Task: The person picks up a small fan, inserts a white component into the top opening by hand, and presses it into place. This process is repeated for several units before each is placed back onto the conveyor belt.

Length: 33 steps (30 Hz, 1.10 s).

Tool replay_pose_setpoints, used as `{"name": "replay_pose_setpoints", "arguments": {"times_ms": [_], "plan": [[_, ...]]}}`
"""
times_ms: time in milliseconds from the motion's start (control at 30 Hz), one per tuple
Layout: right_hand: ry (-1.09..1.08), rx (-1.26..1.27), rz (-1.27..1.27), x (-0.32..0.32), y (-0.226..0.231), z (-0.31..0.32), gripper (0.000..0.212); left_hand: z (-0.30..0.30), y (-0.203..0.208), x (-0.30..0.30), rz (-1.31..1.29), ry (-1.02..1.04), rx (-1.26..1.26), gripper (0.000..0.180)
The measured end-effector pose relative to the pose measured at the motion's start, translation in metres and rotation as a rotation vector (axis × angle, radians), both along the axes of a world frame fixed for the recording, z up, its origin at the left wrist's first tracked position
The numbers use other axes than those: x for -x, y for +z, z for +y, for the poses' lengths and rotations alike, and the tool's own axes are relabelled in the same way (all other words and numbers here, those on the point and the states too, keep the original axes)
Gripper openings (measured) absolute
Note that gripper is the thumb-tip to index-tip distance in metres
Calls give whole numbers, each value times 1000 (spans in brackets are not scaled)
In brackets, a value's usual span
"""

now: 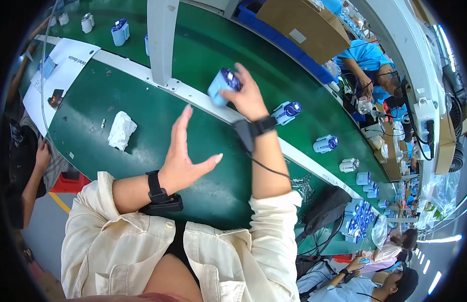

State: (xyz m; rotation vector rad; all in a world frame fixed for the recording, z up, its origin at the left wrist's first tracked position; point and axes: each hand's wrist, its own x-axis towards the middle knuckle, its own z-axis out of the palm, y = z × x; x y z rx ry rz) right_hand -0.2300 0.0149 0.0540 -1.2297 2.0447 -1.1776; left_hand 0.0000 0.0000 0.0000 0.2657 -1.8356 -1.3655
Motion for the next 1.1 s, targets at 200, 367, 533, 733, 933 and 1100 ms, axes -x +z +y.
{"name": "replay_pose_setpoints", "arguments": {"times_ms": [200,367,533,733,933,1100], "plan": [[609,36,-750,-108,30,87,96,-19,12,-28,-109,-451,-166,113],[313,269,-34,-138,55,131,71,-3,14,-47,-200,-642,-496,117],[132,383,718,-166,47,146,38,1,9,-45,-127,-464,-159,114],[65,417,698,-169,34,137,23,1,13,-48,-134,-344,137,110],[-265,225,76,-180,35,132,13,0,6,-47,-72,-208,342,108],[-258,232,406,-183,30,127,8,-3,5,-45,-107,-114,375,107]]}}
